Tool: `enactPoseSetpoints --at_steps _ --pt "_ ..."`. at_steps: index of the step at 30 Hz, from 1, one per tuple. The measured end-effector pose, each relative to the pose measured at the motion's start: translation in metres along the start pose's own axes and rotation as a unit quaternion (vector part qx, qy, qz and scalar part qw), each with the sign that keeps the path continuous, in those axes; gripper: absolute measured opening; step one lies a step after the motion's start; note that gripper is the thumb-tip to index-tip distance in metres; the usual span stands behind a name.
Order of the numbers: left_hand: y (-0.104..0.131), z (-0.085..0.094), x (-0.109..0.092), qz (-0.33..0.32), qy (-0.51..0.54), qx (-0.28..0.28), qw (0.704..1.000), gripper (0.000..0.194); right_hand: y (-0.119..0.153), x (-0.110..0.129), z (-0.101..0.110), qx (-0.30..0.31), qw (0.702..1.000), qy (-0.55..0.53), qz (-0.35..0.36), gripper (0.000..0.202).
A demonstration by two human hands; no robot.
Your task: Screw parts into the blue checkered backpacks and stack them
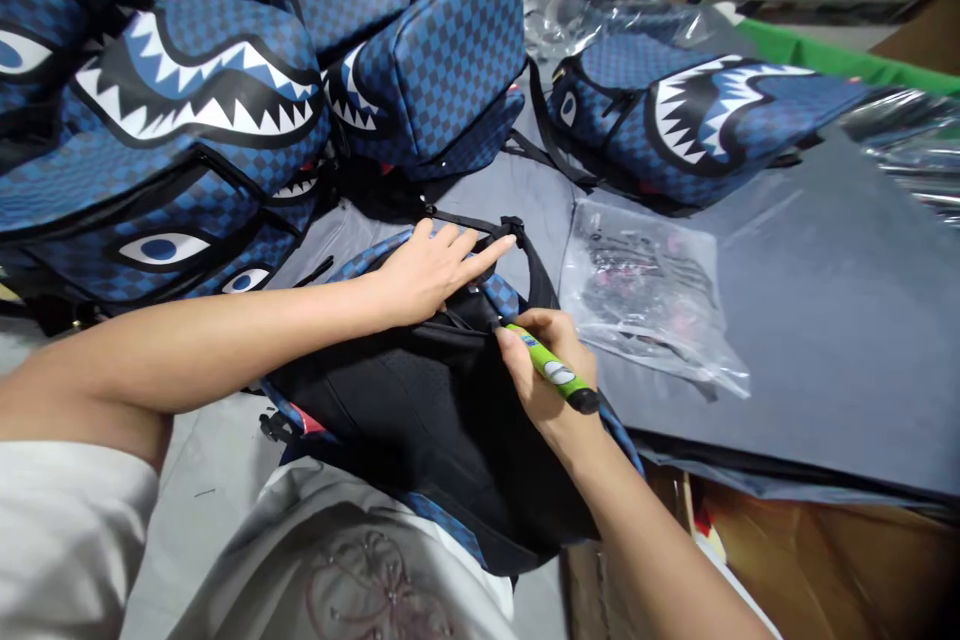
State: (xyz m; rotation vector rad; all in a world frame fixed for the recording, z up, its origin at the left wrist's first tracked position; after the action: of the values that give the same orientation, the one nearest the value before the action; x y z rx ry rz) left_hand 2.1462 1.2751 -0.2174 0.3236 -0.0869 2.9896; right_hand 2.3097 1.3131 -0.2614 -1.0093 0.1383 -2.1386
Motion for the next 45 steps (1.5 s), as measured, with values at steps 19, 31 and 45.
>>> enactPoseSetpoints --at_steps 19,31,45 --pt "-0.014 -0.012 0.015 0.109 0.037 0.046 0.992 0.099 -0.045 0.020 -0.021 0.263 0.950 0.059 0.160 0.024" --pt "-0.016 -0.014 0.017 0.107 0.047 0.048 0.992 0.101 -0.033 0.016 -0.017 0.217 0.953 0.114 0.179 0.017" --pt "-0.034 -0.019 -0.004 -0.021 0.039 0.029 0.999 0.078 -0.043 0.003 -0.012 0.296 0.943 0.042 0.150 0.033"
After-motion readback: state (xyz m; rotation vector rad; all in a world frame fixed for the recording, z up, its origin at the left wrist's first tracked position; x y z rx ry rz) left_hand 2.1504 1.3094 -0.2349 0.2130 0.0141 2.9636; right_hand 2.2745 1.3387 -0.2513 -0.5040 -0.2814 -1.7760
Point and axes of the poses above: each hand's wrist, its own y-axis away from the middle knuckle, its own z-axis out of the back of the hand, x = y × z, the point moved 5 cm from there along -y, towards the middle knuckle, and after that the axes turned 5 degrees about y, right-handed, at the moved point
